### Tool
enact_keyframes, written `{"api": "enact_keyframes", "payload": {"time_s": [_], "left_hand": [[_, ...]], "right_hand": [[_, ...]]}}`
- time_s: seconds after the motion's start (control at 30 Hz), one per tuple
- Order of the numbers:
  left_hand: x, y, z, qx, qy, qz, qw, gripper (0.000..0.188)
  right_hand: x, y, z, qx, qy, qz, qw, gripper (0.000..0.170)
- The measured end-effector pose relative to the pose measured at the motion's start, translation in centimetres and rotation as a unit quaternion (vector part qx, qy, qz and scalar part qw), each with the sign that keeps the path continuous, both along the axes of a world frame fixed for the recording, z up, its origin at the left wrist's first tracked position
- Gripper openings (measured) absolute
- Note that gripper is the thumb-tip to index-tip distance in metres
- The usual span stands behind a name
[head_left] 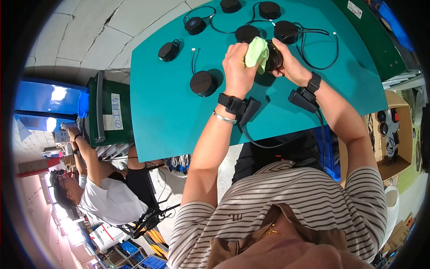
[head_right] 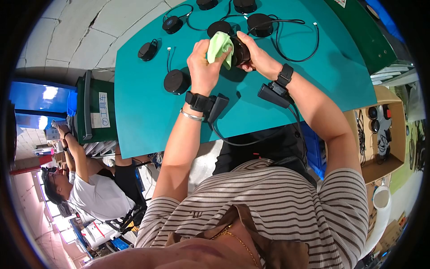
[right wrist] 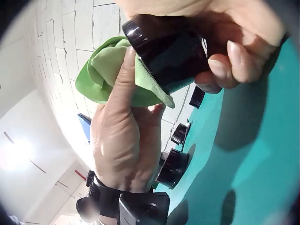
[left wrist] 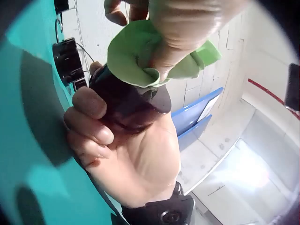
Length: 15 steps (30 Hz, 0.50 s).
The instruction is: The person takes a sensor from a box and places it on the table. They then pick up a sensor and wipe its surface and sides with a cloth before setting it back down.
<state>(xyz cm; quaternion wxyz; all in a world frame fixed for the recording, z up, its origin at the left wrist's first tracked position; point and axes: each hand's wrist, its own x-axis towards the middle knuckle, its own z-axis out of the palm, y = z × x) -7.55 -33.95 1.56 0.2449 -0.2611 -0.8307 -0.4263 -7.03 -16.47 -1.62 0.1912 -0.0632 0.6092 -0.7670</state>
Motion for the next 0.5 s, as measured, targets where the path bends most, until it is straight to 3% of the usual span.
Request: {"api": "enact_keyframes", "payload": {"time_s": [0.27,0.33,0.37,0.43,0.5], "left_hand": [[-0.5,-0.3,-1.0,0.006,-0.049,0.058,0.997,0.025],[-0.5,-0.3,-1.0,0.091,-0.187,0.009,0.978,0.023],[-0.6,-0.3,-1.2,0.092,-0.186,0.009,0.978,0.023],[-0.8,-0.4,-1.4,0.23,-0.275,-0.089,0.929,0.025],[-0.7,-0.4,-1.3,0.256,-0.293,-0.11,0.915,0.027]], "right_hand": [[0.2,0.1,0.3,-0.077,0.008,-0.015,0.997,0.057],[0.2,0.0,0.6,-0.115,-0.023,-0.041,0.992,0.057],[0.2,0.1,0.6,-0.113,-0.022,-0.041,0.992,0.057],[0.0,0.3,0.6,-0.143,-0.039,-0.044,0.988,0.057],[0.0,0.5,0.9,-0.156,-0.044,-0.042,0.986,0.057]]}}
